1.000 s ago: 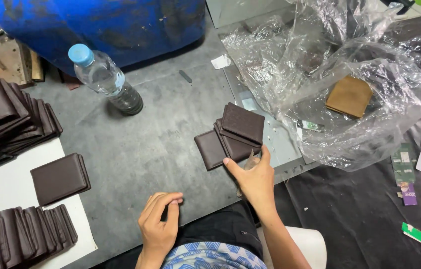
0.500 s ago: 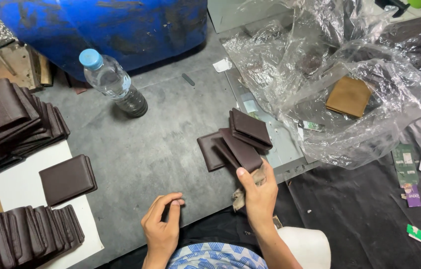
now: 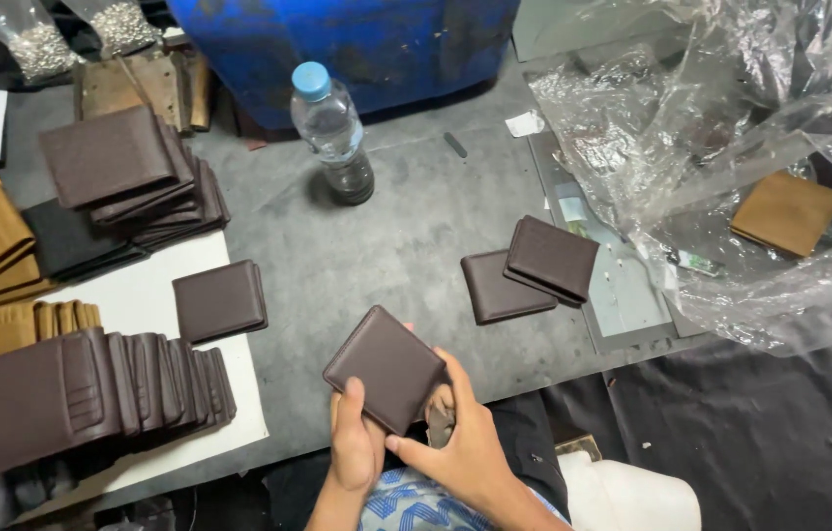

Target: Cleaning and inspecting leather wallets with a cloth and stacking them neatly on a workbench.

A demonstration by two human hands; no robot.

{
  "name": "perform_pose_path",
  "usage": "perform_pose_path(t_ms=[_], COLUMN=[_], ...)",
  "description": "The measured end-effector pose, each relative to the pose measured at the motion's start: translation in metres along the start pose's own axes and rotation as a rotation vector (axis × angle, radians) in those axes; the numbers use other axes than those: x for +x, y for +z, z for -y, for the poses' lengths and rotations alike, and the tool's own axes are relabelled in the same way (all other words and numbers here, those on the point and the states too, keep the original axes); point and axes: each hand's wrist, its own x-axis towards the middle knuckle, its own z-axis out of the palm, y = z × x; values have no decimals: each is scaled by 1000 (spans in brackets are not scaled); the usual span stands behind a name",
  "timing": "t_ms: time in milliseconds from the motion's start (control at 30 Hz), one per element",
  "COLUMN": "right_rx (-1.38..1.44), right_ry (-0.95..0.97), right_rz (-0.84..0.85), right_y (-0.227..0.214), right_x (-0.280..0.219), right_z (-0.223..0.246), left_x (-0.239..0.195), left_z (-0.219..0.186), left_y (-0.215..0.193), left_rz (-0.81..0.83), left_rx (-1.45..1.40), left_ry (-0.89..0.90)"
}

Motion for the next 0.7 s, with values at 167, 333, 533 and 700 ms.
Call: perform_pose_path(t_ms=[167,333,533,700], right_rx=[115,421,56,-218], right_ry=[-306,-168,-620,-879], right_rz=[24,-260,-369,34], right_y=[14,26,52,76], right_x=[1,8,8,2], right_z=[-43,-51,10,9], left_x=[1,-2,2,28], left_z=[-27,-39,-23,-29], left_y=[2,-5,-16,-19], left_rz=[-346,-342,-153,-261], left_rx=[-178,-435,-459,-516], left_ry=[-100,-107,6,-96])
